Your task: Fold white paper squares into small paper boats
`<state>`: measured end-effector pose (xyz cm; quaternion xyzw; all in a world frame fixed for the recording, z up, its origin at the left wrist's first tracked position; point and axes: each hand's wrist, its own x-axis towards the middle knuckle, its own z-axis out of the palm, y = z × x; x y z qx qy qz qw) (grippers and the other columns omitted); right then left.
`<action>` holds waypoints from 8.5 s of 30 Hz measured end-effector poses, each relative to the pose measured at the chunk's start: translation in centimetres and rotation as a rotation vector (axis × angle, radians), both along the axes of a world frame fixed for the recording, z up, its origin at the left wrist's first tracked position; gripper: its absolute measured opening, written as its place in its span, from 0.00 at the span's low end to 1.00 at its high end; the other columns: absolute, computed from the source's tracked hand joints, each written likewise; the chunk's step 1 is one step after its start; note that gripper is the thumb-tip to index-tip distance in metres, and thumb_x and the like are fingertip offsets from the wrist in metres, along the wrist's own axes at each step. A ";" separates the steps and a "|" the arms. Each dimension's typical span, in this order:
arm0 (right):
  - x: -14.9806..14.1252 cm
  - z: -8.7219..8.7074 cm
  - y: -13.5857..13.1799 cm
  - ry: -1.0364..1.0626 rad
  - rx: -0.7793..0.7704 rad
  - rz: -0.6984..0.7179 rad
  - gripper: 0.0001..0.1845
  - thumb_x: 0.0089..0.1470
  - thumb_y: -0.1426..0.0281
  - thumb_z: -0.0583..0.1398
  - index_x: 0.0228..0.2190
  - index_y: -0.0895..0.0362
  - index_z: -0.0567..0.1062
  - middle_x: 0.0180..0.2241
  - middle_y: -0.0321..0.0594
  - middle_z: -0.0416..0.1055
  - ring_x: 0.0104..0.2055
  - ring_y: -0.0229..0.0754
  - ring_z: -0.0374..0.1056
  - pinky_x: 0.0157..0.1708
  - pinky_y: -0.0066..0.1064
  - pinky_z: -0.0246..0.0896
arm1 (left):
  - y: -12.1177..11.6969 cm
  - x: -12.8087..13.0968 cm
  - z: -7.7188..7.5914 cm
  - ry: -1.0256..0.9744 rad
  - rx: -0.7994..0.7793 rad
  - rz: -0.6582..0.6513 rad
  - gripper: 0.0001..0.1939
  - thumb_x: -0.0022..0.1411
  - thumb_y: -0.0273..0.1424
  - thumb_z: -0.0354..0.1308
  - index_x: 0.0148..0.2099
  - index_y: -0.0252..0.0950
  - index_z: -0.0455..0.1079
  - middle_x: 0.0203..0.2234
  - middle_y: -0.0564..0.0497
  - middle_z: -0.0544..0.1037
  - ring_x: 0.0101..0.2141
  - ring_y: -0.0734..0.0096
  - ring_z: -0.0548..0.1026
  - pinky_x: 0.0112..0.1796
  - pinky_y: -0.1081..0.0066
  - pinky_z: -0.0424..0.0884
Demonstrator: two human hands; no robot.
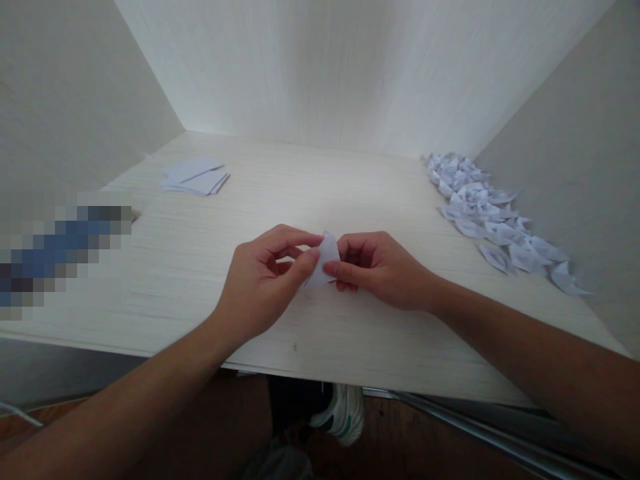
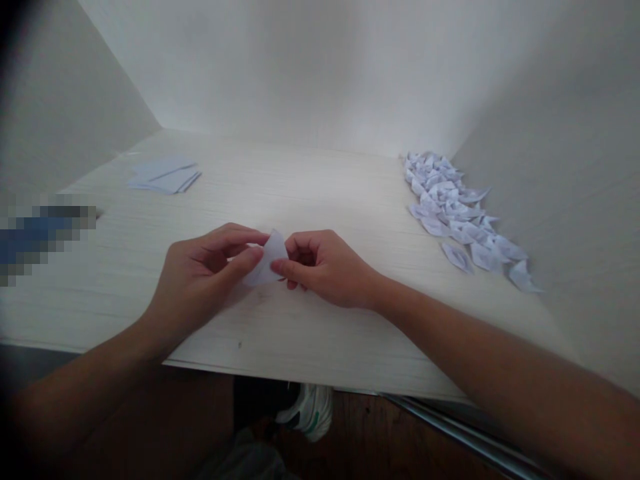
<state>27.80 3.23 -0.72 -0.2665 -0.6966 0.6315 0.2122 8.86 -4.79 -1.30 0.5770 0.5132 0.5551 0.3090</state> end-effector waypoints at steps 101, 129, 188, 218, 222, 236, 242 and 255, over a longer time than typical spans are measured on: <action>0.2 0.0 0.1 0.043 0.347 -0.312 0.19 0.53 0.66 0.72 0.44 0.56 0.76 0.25 0.32 0.72 0.26 0.36 0.67 0.25 0.30 0.60 | 0.1 0.5 0.6 -0.260 -0.119 0.035 0.16 0.54 0.28 0.72 0.47 0.39 0.84 0.19 0.60 0.69 0.22 0.77 0.72 0.32 0.68 0.84; -0.2 -0.3 -0.5 0.156 0.226 -0.341 0.21 0.51 0.69 0.72 0.38 0.52 0.65 0.24 0.30 0.75 0.29 0.42 0.78 0.26 0.30 0.67 | 0.7 -0.3 0.4 -0.070 -0.144 0.055 0.37 0.53 0.31 0.73 0.66 0.33 0.72 0.26 0.53 0.83 0.24 0.70 0.80 0.26 0.73 0.78; -0.1 0.0 -0.7 -0.011 0.482 -0.230 0.11 0.60 0.61 0.69 0.37 0.57 0.83 0.32 0.38 0.82 0.31 0.37 0.73 0.31 0.29 0.66 | 0.6 -1.1 0.6 0.094 -0.188 -0.042 0.07 0.60 0.38 0.70 0.38 0.41 0.83 0.29 0.50 0.85 0.27 0.68 0.80 0.27 0.73 0.75; 0.1 -0.3 -0.6 0.007 0.424 -0.176 0.09 0.63 0.65 0.66 0.39 0.57 0.85 0.33 0.38 0.83 0.30 0.35 0.75 0.31 0.29 0.69 | 0.7 -1.2 0.0 -0.099 -0.210 -0.033 0.07 0.54 0.35 0.76 0.35 0.42 0.85 0.30 0.50 0.86 0.28 0.69 0.80 0.29 0.72 0.75; 0.1 -0.2 -0.7 -0.044 0.524 -0.175 0.09 0.64 0.65 0.65 0.38 0.57 0.84 0.29 0.36 0.81 0.29 0.35 0.75 0.30 0.28 0.67 | 0.6 -1.0 0.2 -0.090 -0.203 -0.053 0.04 0.54 0.33 0.75 0.34 0.41 0.85 0.31 0.50 0.86 0.32 0.68 0.82 0.34 0.71 0.78; 0.3 0.0 -0.6 -0.083 0.741 -0.095 0.10 0.67 0.69 0.61 0.37 0.60 0.82 0.25 0.34 0.78 0.26 0.31 0.71 0.29 0.24 0.62 | 0.6 -1.0 0.6 -0.058 -0.178 -0.098 0.01 0.56 0.30 0.73 0.32 0.42 0.85 0.33 0.50 0.86 0.34 0.66 0.82 0.36 0.70 0.79; 0.3 0.4 -0.8 -0.067 0.707 -0.034 0.09 0.66 0.69 0.62 0.35 0.60 0.81 0.26 0.33 0.79 0.26 0.30 0.72 0.29 0.22 0.62 | 0.6 -1.1 0.6 -0.061 -0.148 -0.159 0.02 0.54 0.31 0.74 0.30 0.43 0.85 0.28 0.50 0.83 0.28 0.71 0.77 0.27 0.74 0.71; 0.4 1.1 -0.7 -0.097 0.305 -0.004 0.13 0.64 0.66 0.63 0.29 0.60 0.76 0.23 0.36 0.77 0.22 0.30 0.71 0.22 0.22 0.61 | 1.2 -2.4 0.2 -0.241 -0.355 -0.170 0.05 0.47 0.31 0.75 0.23 0.39 0.82 0.22 0.49 0.79 0.21 0.76 0.70 0.23 0.74 0.64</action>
